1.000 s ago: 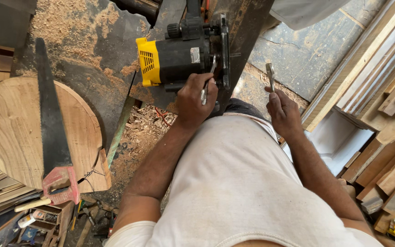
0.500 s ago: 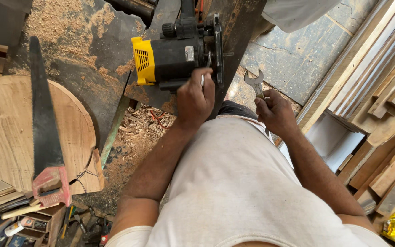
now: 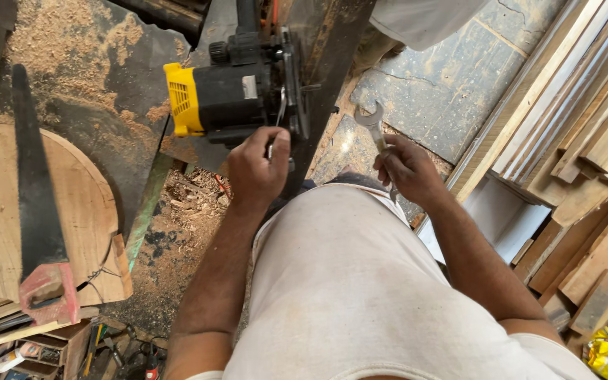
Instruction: The person walks through a cluttered workshop and uses two wrenches to tighten bolts on a yellow and black motor attached to a workbench. The person then opens a wooden box containing small parts, closes it, and places it on the workbench before walking to a drawer unit.
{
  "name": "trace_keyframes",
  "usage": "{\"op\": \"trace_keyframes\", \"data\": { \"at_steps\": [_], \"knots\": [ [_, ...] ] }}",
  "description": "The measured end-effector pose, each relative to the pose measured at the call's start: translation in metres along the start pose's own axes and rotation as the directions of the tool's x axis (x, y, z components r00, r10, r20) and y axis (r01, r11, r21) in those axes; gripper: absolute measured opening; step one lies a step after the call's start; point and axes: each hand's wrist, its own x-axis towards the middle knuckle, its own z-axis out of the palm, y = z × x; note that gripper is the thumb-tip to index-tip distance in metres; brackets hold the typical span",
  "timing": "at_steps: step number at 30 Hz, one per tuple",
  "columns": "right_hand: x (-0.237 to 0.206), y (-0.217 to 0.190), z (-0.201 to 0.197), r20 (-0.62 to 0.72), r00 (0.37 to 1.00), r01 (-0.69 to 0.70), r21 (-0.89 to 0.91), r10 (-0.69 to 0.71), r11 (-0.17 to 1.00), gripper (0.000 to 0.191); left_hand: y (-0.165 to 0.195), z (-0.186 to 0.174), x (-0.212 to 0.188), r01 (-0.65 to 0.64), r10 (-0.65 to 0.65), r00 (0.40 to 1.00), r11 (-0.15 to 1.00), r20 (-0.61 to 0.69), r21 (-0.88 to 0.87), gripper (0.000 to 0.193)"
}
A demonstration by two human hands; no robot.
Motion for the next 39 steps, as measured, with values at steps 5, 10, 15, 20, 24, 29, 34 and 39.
{"op": "trace_keyframes", "data": {
  "at_steps": [5,10,15,20,24,29,34,39],
  "knots": [
    [0.003,0.012,-0.027,0.111,0.992,0.015,0.362,-0.059,0.932,0.040,0.001,0.001,-0.008,0.095,-0.088,0.994,0.989,-0.065,0.111,0.045],
    [0.000,0.018,-0.056,0.058,0.984,0.153,0.205,-0.168,0.967,0.041,0.009,0.006,-0.009,0.124,-0.092,0.987,0.958,-0.133,0.257,0.054],
    [0.004,0.025,-0.080,0.121,0.983,0.143,-0.036,-0.138,0.989,0.031,0.011,0.013,-0.022,0.229,-0.148,0.965,0.875,-0.215,0.426,0.062],
    [0.009,0.031,-0.095,0.284,0.949,0.113,0.100,-0.138,0.988,0.023,0.025,0.010,-0.033,0.202,0.048,0.899,0.837,-0.435,0.509,0.062],
    [0.012,0.027,-0.106,0.434,0.898,-0.009,0.189,-0.075,0.982,0.024,0.059,0.026,-0.048,0.226,-0.233,0.864,0.972,-0.447,-0.070,0.054],
    [0.016,0.021,-0.117,0.571,0.801,-0.032,0.341,-0.180,0.940,0.033,0.097,0.089,-0.060,0.512,-0.477,0.837,0.510,0.269,-0.691,0.050],
    [0.013,0.035,-0.118,0.654,0.683,-0.102,0.527,-0.326,0.844,0.045,0.112,0.117,-0.058,0.526,-0.398,0.842,0.456,0.364,-0.718,0.044],
    [0.010,0.058,-0.121,0.653,0.597,-0.206,0.687,-0.467,0.697,0.050,0.117,0.129,-0.052,0.531,-0.418,0.833,0.424,0.361,-0.734,0.035]
  ]
}}
